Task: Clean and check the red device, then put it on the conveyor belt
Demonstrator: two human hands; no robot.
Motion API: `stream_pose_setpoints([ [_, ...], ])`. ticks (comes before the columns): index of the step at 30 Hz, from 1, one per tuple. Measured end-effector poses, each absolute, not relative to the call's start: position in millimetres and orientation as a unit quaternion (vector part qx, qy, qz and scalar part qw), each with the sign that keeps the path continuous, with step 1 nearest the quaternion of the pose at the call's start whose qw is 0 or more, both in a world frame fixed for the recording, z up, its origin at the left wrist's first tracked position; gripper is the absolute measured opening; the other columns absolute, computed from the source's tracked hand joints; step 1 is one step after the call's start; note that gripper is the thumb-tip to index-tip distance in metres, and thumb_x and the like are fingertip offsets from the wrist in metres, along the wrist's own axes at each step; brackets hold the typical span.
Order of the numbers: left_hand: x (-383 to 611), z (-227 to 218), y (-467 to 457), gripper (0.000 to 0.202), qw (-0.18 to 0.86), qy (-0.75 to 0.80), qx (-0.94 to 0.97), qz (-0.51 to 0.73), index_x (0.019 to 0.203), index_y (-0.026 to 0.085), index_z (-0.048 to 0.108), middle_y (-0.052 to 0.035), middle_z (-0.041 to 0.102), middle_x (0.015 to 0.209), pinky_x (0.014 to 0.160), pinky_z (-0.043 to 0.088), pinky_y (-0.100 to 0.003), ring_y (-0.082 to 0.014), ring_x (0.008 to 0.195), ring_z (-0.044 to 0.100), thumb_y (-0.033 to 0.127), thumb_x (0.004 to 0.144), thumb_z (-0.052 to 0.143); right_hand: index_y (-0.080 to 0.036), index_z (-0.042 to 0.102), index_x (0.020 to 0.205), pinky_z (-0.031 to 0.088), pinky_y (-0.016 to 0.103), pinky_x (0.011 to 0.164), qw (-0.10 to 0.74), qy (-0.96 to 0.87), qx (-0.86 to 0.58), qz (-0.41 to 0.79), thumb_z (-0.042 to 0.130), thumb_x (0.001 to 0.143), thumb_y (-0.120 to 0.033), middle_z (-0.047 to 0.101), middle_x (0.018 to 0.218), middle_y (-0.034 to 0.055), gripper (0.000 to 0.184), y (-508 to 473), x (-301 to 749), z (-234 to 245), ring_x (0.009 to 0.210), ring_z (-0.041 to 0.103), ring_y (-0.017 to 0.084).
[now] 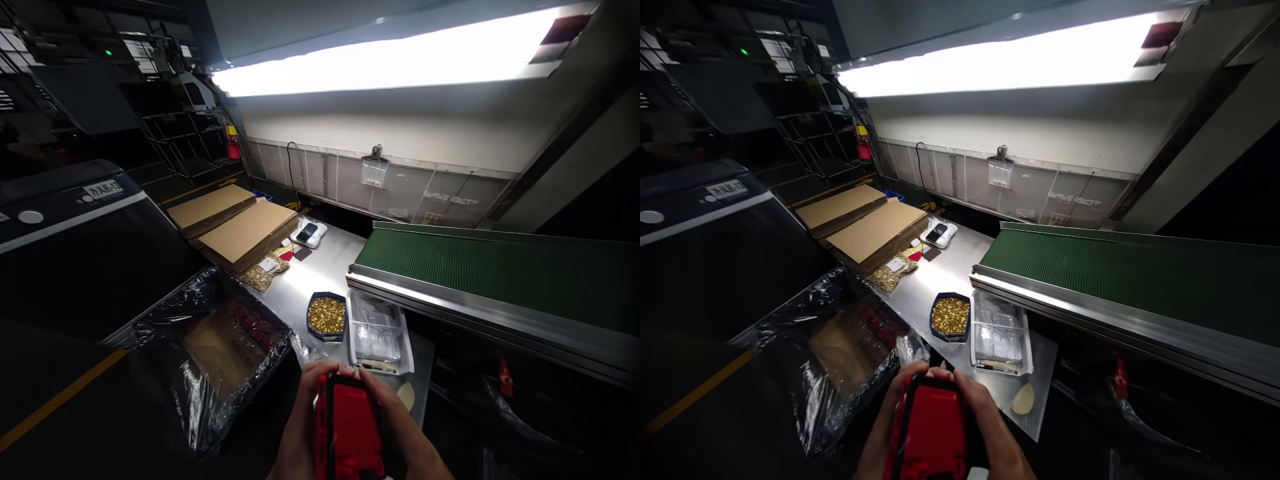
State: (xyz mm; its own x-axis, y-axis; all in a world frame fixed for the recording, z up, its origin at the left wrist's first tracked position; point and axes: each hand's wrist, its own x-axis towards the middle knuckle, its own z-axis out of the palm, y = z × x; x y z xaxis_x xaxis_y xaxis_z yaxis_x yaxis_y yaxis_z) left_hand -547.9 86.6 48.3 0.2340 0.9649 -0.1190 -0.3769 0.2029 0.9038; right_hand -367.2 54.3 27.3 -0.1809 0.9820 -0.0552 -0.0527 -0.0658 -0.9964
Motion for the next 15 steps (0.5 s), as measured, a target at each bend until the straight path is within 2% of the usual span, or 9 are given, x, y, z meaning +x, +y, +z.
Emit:
stream_pose_setpoints([
  [1, -549, 46, 87, 0.075, 0.702, 0.372, 0.364, 0.485, 0.126, 0.029, 0.063, -0.0119, 0.055, 0.131, 0.107, 0.044, -0.042, -0.0377, 0.125, 0.050, 0.058, 0.061, 0.087, -0.040, 0.037, 0.149, 0.044, 0.046, 0.113, 0.444, -0.504, -0.457, 0.583, 0.079, 0.075, -0.048, 0.043, 0.155, 0.0074, 0.085, 53, -368, 24, 0.143, 0.040, 0.035],
  [3, -550, 45, 87, 0.069, 0.736, 0.370, 0.322, 0.466, 0.126, 0.029, 0.061, -0.0118, 0.057, 0.134, 0.108, 0.043, -0.044, -0.0386, 0.127, 0.049, 0.058, 0.067, 0.083, -0.039, 0.036, 0.149, 0.048, 0.044, 0.109, 0.432, -0.496, -0.481, 0.580, 0.086, 0.070, -0.038, 0.043, 0.154, 0.0084, 0.094, 50, -368, 21, 0.141, 0.043, 0.035],
  [6, -551, 49, 88, 0.061, 0.748, 0.356, 0.305, 0.471, 0.124, 0.022, 0.063, -0.0145, 0.061, 0.131, 0.107, 0.044, -0.044, -0.0388, 0.125, 0.052, 0.062, 0.078, 0.069, -0.037, 0.036, 0.149, 0.051, 0.046, 0.105, 0.438, -0.456, -0.542, 0.553, 0.090, 0.062, -0.035, 0.046, 0.150, 0.0105, 0.102, 47, -366, 24, 0.136, 0.047, 0.035],
  [8, -551, 52, 89, 0.060, 0.766, 0.341, 0.272, 0.473, 0.124, 0.018, 0.063, -0.0156, 0.065, 0.125, 0.099, 0.049, -0.043, -0.0378, 0.119, 0.057, 0.063, 0.082, 0.063, -0.038, 0.035, 0.149, 0.049, 0.047, 0.106, 0.448, -0.425, -0.561, 0.551, 0.090, 0.061, -0.037, 0.048, 0.148, 0.0100, 0.103, 46, -367, 28, 0.136, 0.046, 0.035],
  [12, -550, 48, 91, 0.046, 0.763, 0.410, 0.204, 0.456, 0.111, 0.014, 0.068, -0.0135, 0.072, 0.106, 0.076, 0.055, -0.034, -0.0296, 0.094, 0.068, 0.054, 0.090, 0.058, -0.038, 0.036, 0.147, 0.033, 0.052, 0.117, 0.461, -0.446, -0.559, 0.525, 0.087, 0.062, -0.035, 0.049, 0.144, 0.0079, 0.099, 45, -371, 29, 0.136, 0.044, 0.034],
  [15, -548, 39, 92, 0.046, 0.737, 0.479, 0.159, 0.449, 0.099, 0.011, 0.071, -0.0137, 0.074, 0.099, 0.069, 0.055, -0.030, -0.0260, 0.084, 0.069, 0.055, 0.090, 0.060, -0.035, 0.035, 0.148, 0.036, 0.049, 0.115, 0.460, -0.469, -0.553, 0.512, 0.087, 0.060, -0.028, 0.048, 0.141, 0.0084, 0.102, 44, -374, 26, 0.134, 0.044, 0.034],
])
